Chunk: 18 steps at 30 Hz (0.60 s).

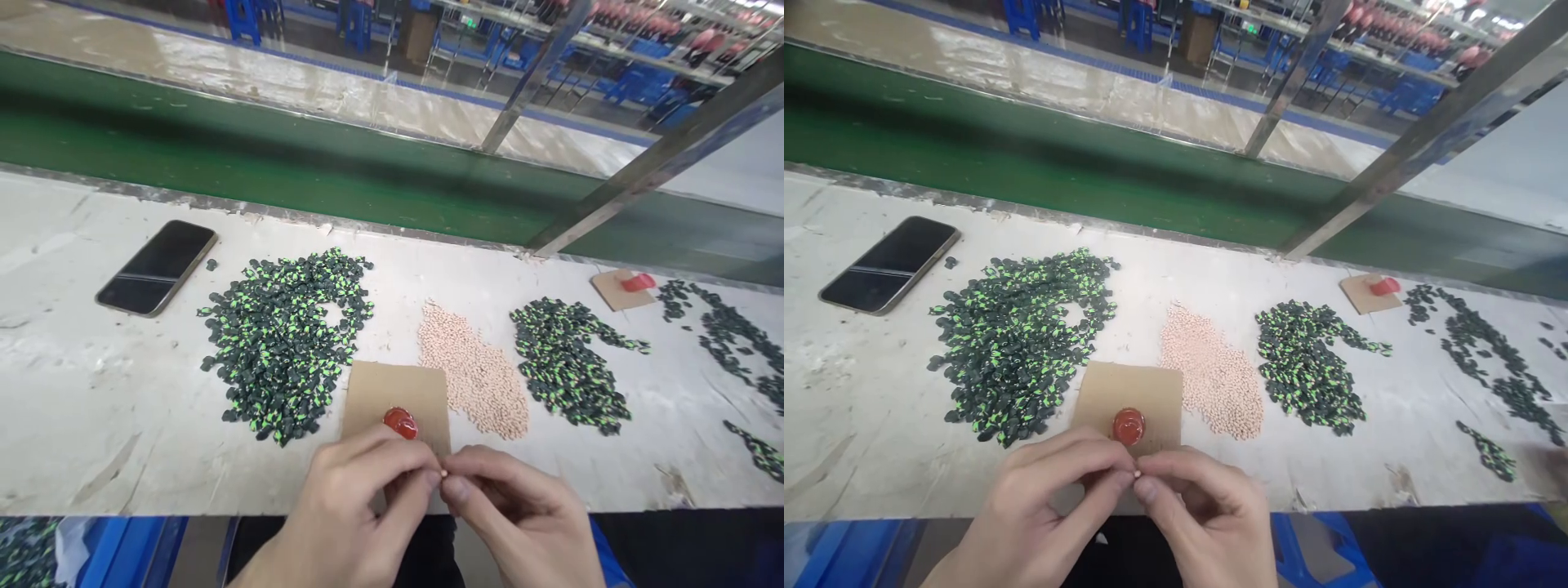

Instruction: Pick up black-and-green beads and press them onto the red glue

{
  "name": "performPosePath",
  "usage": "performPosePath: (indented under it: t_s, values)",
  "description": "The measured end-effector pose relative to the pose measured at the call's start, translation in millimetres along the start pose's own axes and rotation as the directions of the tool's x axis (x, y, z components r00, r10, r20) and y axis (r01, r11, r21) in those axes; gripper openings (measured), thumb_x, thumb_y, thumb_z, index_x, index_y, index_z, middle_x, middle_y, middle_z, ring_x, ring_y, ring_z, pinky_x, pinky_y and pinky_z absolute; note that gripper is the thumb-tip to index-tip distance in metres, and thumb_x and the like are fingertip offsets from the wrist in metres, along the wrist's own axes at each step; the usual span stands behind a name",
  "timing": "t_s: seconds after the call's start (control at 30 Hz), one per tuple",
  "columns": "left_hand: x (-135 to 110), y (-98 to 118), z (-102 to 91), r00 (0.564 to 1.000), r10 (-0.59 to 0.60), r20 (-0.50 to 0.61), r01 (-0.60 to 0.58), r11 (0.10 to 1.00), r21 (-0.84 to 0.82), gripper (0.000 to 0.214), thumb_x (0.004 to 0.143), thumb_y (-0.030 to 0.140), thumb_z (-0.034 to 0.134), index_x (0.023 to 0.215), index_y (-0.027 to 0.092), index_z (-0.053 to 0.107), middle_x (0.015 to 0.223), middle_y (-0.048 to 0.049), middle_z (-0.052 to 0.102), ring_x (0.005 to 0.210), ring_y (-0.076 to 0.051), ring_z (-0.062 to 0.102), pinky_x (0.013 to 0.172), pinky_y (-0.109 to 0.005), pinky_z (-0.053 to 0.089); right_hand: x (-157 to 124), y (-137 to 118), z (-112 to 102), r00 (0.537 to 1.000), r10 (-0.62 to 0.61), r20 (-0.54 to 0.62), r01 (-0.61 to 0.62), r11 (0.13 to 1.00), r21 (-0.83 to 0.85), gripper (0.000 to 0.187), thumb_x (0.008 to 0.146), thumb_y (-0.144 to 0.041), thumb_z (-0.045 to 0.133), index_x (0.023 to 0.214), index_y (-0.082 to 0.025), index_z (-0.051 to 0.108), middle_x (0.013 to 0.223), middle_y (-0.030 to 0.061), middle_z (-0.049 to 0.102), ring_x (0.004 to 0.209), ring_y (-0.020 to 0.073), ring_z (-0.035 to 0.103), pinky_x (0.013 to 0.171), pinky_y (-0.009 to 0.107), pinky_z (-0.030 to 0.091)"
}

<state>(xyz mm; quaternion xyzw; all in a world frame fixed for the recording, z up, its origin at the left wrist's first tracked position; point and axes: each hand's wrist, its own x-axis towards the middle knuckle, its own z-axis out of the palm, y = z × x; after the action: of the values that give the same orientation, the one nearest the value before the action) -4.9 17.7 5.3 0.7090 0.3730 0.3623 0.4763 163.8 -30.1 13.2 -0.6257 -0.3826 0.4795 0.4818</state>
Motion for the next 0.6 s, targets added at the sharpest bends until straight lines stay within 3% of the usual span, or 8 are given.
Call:
performPosePath:
  t_s: [0.1,0.17,0.3,0.4,0.5,0.6]
  values:
    - [1,6,-0.8,0.974,-0.221,0.054,0.226,0.964,-0.142,0.019,0.094,0.018,0.060,0.080,0.021,0.073,0.071,0.0003,0.067,0.061,-0.013,0.062,0.056,-0.020,0.048,-3,0,5,0.999,0.030,-0.039,-0.028,0.998,0.053,0.007,0.074,-0.037,0.090,0.074,-0.032,0.086,0.071,0.0016,0.081,0.061,0.0187,0.077,0.058,0.021,0.066]
    - [2,11,-2.9,0.936,-0.333,0.110,0.350,0.910,-0.221,0.020,0.093,0.023,0.059,0.077,0.022,0.070,0.069,0.0017,0.063,0.061,-0.013,0.057,0.054,-0.021,0.044,-2,1,4,1.000,-0.023,0.002,0.023,1.000,0.021,0.005,0.077,-0.032,0.089,0.074,-0.031,0.086,0.070,0.0024,0.081,0.060,0.0188,0.076,0.057,0.022,0.065]
    - [4,16,-4.5,0.861,-0.462,0.213,0.508,0.807,-0.302,0.020,0.090,0.028,0.058,0.074,0.022,0.068,0.064,0.0044,0.053,0.059,-0.013,0.051,0.055,-0.022,0.041,1,5,-1,0.973,-0.209,0.100,0.216,0.974,-0.062,0.011,0.084,-0.019,0.082,0.079,-0.029,0.083,0.070,0.0024,0.078,0.061,0.0177,0.074,0.056,0.021,0.062]
    - [1,15,-0.3,0.802,-0.545,0.244,0.597,0.719,-0.357,0.017,0.087,0.029,0.061,0.074,0.021,0.069,0.060,0.0051,0.054,0.055,-0.012,0.052,0.052,-0.021,0.042,0,10,-2,0.960,-0.257,0.107,0.268,0.958,-0.102,0.013,0.087,-0.015,0.077,0.082,-0.027,0.079,0.072,0.0021,0.074,0.064,0.0165,0.070,0.057,0.022,0.059]
    - [-5,5,2.3,0.822,-0.555,0.125,0.549,0.716,-0.431,0.011,0.081,0.026,0.069,0.074,0.023,0.076,0.058,0.0045,0.063,0.052,-0.011,0.058,0.053,-0.019,0.048,0,17,-4,0.960,-0.262,0.100,0.276,0.945,-0.174,0.012,0.090,-0.017,0.074,0.082,-0.026,0.076,0.075,0.0029,0.070,0.068,0.0173,0.068,0.059,0.023,0.058]
    - [-13,-10,-2.4,0.856,-0.502,-0.123,0.428,0.821,-0.378,0.010,0.081,0.027,0.073,0.081,0.027,0.083,0.068,0.0022,0.075,0.054,-0.012,0.065,0.053,-0.018,0.052,4,26,-7,0.952,-0.300,0.062,0.304,0.906,-0.294,0.012,0.092,-0.019,0.072,0.084,-0.026,0.075,0.079,0.0036,0.070,0.073,0.0183,0.068,0.063,0.024,0.058]
